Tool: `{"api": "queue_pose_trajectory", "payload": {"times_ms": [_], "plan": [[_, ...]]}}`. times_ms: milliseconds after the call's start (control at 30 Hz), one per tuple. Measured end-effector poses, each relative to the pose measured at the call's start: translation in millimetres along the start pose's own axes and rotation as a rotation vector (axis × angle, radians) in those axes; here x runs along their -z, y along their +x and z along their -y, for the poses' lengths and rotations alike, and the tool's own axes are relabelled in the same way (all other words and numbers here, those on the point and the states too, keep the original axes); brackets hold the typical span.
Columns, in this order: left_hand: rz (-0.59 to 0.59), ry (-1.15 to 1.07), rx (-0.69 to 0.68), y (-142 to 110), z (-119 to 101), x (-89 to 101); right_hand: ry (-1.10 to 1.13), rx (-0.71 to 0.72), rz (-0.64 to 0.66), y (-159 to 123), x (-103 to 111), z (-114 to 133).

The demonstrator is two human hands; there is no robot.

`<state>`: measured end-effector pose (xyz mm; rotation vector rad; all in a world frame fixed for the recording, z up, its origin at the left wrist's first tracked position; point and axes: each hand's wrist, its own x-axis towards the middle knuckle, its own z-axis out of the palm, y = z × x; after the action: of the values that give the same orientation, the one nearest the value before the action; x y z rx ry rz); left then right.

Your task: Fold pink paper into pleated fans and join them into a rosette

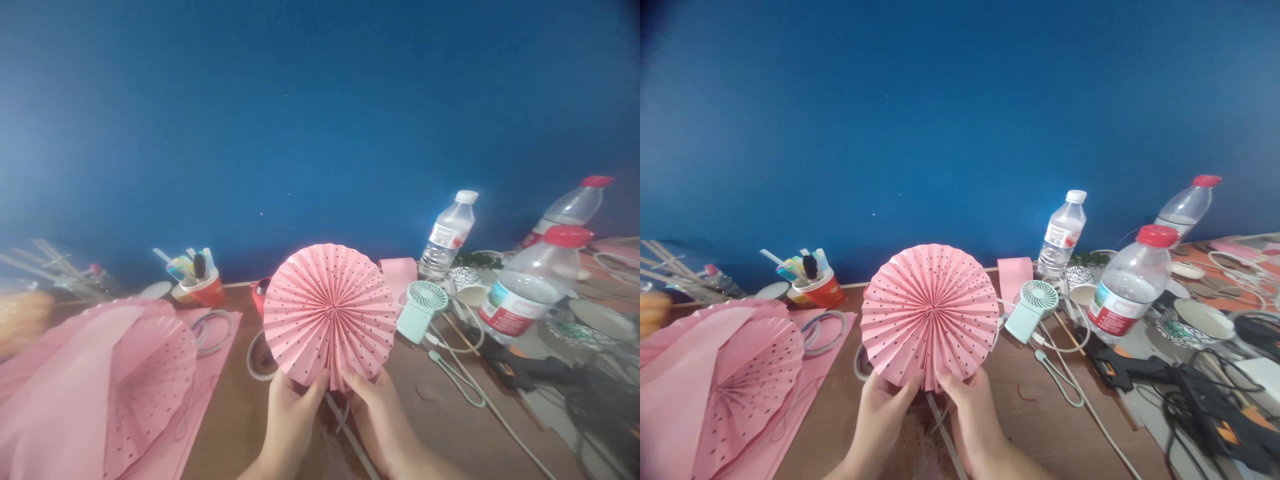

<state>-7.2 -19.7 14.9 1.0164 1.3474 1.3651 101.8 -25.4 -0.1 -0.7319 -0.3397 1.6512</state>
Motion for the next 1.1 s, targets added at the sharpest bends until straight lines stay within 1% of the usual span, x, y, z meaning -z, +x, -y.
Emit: {"api": "queue_pose_trajectory", "payload": {"times_ms": [167, 300, 433, 600, 667, 833, 933, 1000, 1100], "plan": [[0.013, -0.006, 0.011, 1, 3, -0.6, 0.105, -0.047, 0.082, -4, -6, 5], [0.014, -0.014, -0.004, 1, 6, 0.7, 0.068, -0.04, 0.141, -5, -8, 7], [0.05, -0.048, 0.005, 0, 6, 1.0, 0.055, -0.007, 0.147, -2, -4, 3], [0.008, -0.085, 0.032, -1, 3, -2.7, 0.063, -0.004, 0.148, 0, 1, -1], [0.013, -0.079, 0.032, -1, 2, -3.4, 0.062, -0.012, 0.15, 0, 2, -1], [0.056, -0.038, 0.024, 0, 9, 0.6, 0.069, -0.023, 0.175, -1, 1, 0], [0.088, -0.006, -0.006, 2, 13, 3.3, 0.073, -0.028, 0.195, -1, 1, 0], [0.098, -0.01, -0.016, 2, 15, 3.8, 0.074, -0.018, 0.198, 0, 1, 0], [0.097, -0.056, 0.005, 1, 16, 3.6, 0.078, 0.018, 0.195, 2, 1, -1]]}}
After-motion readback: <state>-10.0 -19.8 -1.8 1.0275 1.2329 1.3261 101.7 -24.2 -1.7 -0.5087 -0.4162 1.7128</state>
